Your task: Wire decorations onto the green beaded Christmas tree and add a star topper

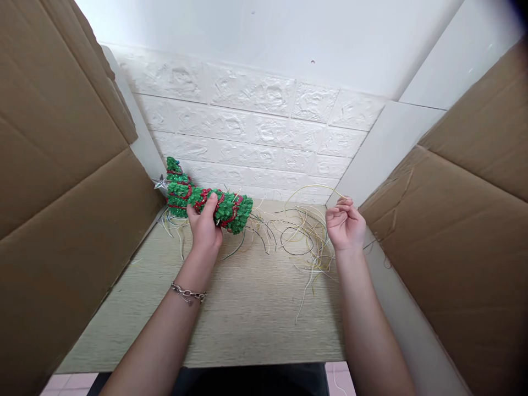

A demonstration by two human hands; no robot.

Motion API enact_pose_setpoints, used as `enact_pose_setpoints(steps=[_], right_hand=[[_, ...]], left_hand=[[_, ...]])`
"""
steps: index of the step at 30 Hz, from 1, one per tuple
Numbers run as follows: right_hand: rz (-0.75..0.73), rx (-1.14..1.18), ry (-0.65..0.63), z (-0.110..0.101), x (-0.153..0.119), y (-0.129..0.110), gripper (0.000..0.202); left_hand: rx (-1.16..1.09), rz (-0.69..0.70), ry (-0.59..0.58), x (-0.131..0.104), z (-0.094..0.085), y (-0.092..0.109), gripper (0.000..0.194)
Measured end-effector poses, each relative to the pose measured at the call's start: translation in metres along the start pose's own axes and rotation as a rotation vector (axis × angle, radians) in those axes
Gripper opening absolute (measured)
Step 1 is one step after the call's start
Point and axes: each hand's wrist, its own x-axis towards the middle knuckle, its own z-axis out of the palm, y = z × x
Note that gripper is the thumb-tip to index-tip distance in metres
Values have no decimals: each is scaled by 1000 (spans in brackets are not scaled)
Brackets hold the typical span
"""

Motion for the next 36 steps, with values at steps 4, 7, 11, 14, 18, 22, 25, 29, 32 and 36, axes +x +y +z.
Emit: enact_pose_setpoints(steps=[4,7,11,14,18,22,25,29,32,36], right_hand=[[98,102,-45,3,-3,0,30],[179,139,-38,4,-5,0,32],[229,87,15,7,-4,1,34],[234,-34,44,19,1,2,34],[214,-332,-52,49,10,11,11],[204,-595,-175,77,14,36,10],[128,-812,-350,85,12,56,16],[-10,-1142,-647,83,5,74,45],[-3,-1219,-719,81,1,78,57],[5,-1280,-700,82,-3,74,63]], left_hand=[[-5,-7,4,-1,1,1,47],[-17,-37,-2,-1,2,4,46],[-44,-121,-80,2,1,10,40],[-43,-268,-186,3,-1,14,37],[-16,-419,-357,0,-4,15,41],[-3,-518,-494,-6,-7,15,50],[-4,-588,-626,-9,-9,14,56],[2,-618,-734,-12,-11,12,59],[22,-641,-752,-12,-13,9,58],[45,-650,-781,-12,-14,7,61]])
